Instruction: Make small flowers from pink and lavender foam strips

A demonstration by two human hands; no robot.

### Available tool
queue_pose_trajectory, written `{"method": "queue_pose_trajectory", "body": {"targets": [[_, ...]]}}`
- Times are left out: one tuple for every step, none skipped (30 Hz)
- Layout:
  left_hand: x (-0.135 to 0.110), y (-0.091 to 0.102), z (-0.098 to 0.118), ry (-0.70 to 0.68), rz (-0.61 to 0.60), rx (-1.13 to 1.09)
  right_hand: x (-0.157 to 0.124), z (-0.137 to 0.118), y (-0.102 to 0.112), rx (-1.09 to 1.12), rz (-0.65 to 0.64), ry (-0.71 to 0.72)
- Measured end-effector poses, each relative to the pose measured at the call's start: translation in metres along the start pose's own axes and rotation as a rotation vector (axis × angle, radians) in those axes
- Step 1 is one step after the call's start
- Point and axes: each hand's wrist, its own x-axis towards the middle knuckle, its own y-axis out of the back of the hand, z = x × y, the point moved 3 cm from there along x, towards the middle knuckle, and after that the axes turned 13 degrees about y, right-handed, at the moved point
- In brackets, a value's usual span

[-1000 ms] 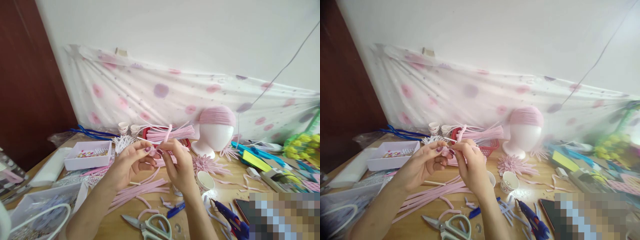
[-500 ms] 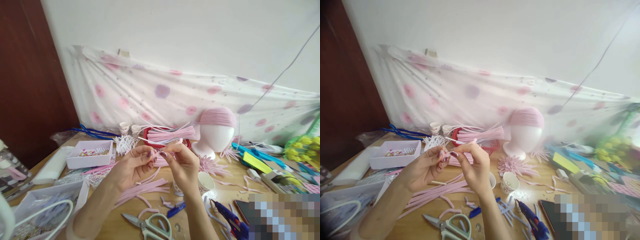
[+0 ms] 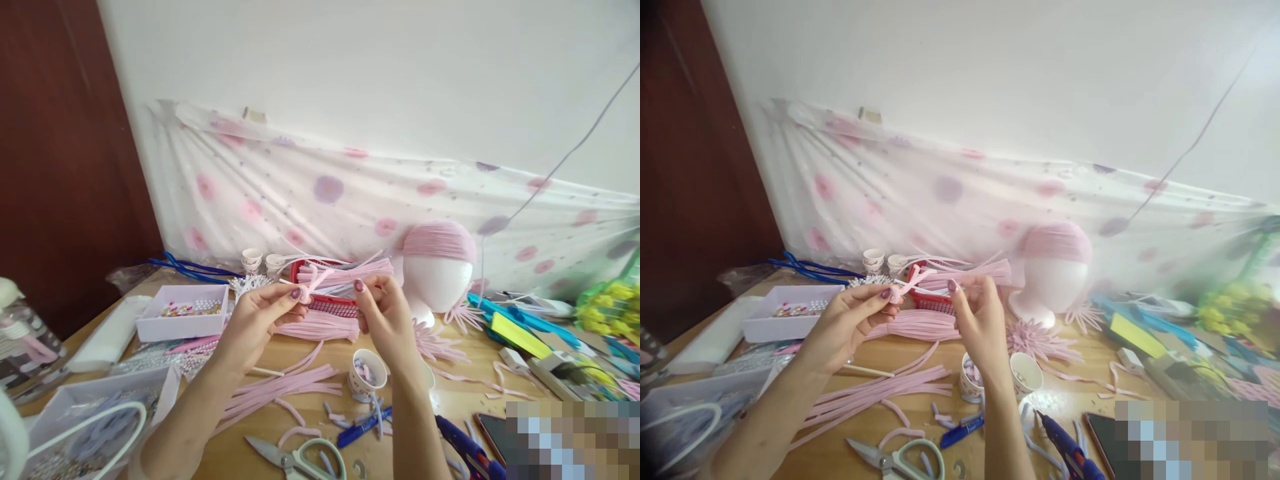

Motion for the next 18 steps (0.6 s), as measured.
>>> {"method": "queue_pose_trajectory", "body": {"targets": [[-0.002,0.000,0.001,-0.050,0.040,0.052,-0.003,-0.008,0.002,-0.057,-0.007,0.054],[-0.004,-0.001,0.000,-0.092,0.073,0.103,-0.006,-0.016,0.001,-0.115,-0.067,0.107],[-0.006,-0.002,-0.001,-0.121,0.095,0.145,-0.010,-0.023,-0.004,-0.171,-0.182,0.141],[-0.007,-0.003,-0.003,-0.140,0.103,0.168,-0.013,-0.029,-0.010,-0.201,-0.290,0.171],[-0.009,-0.005,-0.005,-0.147,0.096,0.172,-0.015,-0.033,-0.016,-0.214,-0.380,0.192],[-0.009,-0.007,-0.007,-0.145,0.076,0.157,-0.017,-0.036,-0.023,-0.212,-0.455,0.212],[-0.010,-0.008,-0.009,-0.136,0.048,0.131,-0.018,-0.037,-0.028,-0.193,-0.505,0.226],[-0.010,-0.010,-0.011,-0.117,0.022,0.101,-0.018,-0.038,-0.032,-0.164,-0.534,0.239],[-0.010,-0.011,-0.012,-0.097,0.003,0.074,-0.018,-0.038,-0.034,-0.127,-0.548,0.247],[-0.010,-0.013,-0.012,-0.081,-0.007,0.055,-0.018,-0.038,-0.035,-0.085,-0.553,0.251],[-0.011,-0.014,-0.012,-0.065,-0.013,0.041,-0.018,-0.038,-0.036,-0.043,-0.553,0.251],[-0.011,-0.015,-0.012,-0.047,-0.020,0.025,-0.018,-0.037,-0.036,-0.007,-0.554,0.247],[-0.011,-0.016,-0.013,-0.023,-0.036,0.007,-0.018,-0.037,-0.035,0.019,-0.556,0.242],[-0.011,-0.017,-0.013,0.008,-0.060,-0.016,-0.018,-0.037,-0.035,0.033,-0.557,0.240],[-0.011,-0.018,-0.014,0.041,-0.090,-0.042,-0.018,-0.037,-0.034,0.036,-0.558,0.241],[-0.011,-0.019,-0.015,0.073,-0.120,-0.069,-0.018,-0.037,-0.034,0.029,-0.556,0.249],[-0.011,-0.019,-0.016,0.100,-0.145,-0.094,-0.018,-0.037,-0.034,0.017,-0.555,0.260],[-0.011,-0.019,-0.017,0.121,-0.163,-0.116,-0.018,-0.037,-0.034,0.006,-0.556,0.273]]}}
